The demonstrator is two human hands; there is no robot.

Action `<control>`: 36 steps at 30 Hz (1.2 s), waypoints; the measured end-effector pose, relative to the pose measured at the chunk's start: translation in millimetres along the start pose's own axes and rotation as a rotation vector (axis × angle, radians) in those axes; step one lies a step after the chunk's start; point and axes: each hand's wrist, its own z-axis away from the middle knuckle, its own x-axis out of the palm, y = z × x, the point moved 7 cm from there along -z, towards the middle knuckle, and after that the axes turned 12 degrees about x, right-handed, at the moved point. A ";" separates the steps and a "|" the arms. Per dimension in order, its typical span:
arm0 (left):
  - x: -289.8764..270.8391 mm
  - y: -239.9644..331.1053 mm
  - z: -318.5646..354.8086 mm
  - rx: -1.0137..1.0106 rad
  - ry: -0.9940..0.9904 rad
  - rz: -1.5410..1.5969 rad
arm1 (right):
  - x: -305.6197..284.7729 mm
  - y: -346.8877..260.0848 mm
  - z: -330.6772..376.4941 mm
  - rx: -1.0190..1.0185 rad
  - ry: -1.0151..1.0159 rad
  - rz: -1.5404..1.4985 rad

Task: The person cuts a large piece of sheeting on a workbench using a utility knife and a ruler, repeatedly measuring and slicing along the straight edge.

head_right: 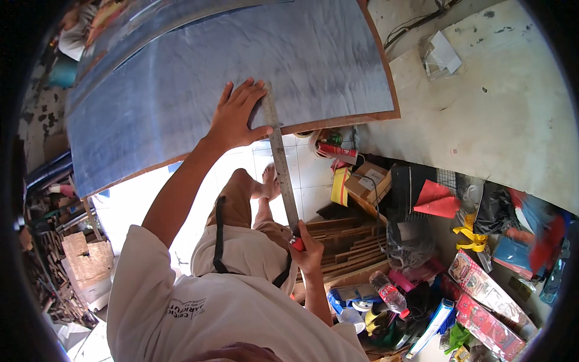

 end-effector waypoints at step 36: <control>-7.9 -14.1 5.5 -0.004 0.202 0.373 | 3.9 0.4 3.9 -0.014 0.041 0.235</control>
